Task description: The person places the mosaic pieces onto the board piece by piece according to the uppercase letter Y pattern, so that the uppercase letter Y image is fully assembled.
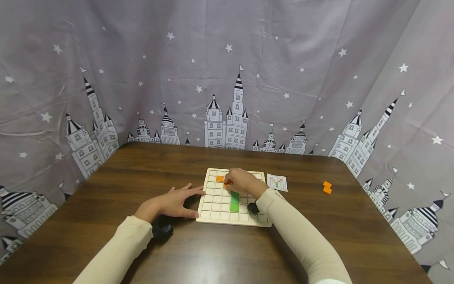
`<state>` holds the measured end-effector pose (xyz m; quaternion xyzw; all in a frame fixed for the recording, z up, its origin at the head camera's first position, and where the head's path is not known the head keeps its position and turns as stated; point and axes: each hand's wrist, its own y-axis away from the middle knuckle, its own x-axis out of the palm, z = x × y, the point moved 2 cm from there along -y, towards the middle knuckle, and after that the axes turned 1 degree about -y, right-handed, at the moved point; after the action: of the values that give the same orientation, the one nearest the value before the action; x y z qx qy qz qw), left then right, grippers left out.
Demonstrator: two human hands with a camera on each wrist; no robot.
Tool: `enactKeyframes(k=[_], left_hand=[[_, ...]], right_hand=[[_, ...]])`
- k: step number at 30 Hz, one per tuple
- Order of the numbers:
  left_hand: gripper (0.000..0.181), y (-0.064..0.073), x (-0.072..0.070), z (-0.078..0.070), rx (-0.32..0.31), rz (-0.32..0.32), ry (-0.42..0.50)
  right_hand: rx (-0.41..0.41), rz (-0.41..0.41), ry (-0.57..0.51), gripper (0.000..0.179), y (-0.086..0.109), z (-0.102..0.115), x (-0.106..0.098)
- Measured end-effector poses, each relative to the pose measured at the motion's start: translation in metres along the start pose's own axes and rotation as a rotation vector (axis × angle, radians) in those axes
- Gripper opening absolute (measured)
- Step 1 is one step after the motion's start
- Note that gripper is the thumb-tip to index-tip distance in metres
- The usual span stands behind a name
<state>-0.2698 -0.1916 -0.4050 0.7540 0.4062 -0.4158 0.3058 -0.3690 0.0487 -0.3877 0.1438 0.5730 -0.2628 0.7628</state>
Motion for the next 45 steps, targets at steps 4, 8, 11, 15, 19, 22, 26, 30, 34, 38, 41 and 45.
enactKeyframes(k=[4, 8, 11, 15, 19, 22, 26, 30, 34, 38, 41, 45], left_hand=[[0.077, -0.001, 0.0, 0.0, 0.001, -0.005, -0.004], [0.077, 0.0, 0.0, 0.0, -0.004, -0.003, 0.0], [0.077, 0.0, 0.001, 0.0, -0.013, 0.002, 0.002], [0.077, 0.0, 0.0, 0.0, -0.019, 0.002, 0.0], [0.077, -0.001, 0.0, 0.001, -0.018, 0.003, 0.0], [0.077, -0.001, 0.0, 0.001, -0.018, 0.005, -0.003], [0.076, -0.002, 0.001, 0.001, -0.026, 0.01, -0.011], [0.076, -0.002, 0.001, 0.0, -0.03, 0.013, -0.009], [0.076, -0.002, 0.001, 0.0, -0.022, 0.009, 0.0], [0.076, -0.003, 0.001, 0.0, -0.009, 0.0, 0.003], [0.077, -0.004, 0.001, 0.0, -0.006, -0.002, 0.004], [0.077, -0.004, 0.002, 0.001, -0.011, -0.004, 0.005]], right_hand=[[0.001, -0.003, -0.021, 0.019, 0.0, -0.001, -0.003], [0.027, 0.008, -0.044, 0.021, -0.001, -0.003, -0.003], [0.053, 0.013, -0.044, 0.021, -0.001, -0.004, 0.0], [0.074, 0.007, -0.029, 0.02, -0.002, -0.004, 0.001], [0.078, 0.001, -0.035, 0.021, -0.001, -0.002, 0.0], [0.079, 0.007, -0.036, 0.021, 0.0, -0.002, 0.001], [0.087, 0.023, -0.042, 0.024, 0.004, -0.001, 0.001], [0.108, 0.013, -0.073, 0.032, 0.01, -0.002, -0.005], [0.141, -0.041, -0.074, 0.036, 0.026, -0.014, -0.013], [0.188, -0.13, -0.024, 0.036, 0.056, -0.039, -0.017], [0.24, -0.177, 0.016, 0.033, 0.084, -0.058, -0.02], [0.299, -0.206, 0.073, 0.029, 0.118, -0.078, -0.028]])
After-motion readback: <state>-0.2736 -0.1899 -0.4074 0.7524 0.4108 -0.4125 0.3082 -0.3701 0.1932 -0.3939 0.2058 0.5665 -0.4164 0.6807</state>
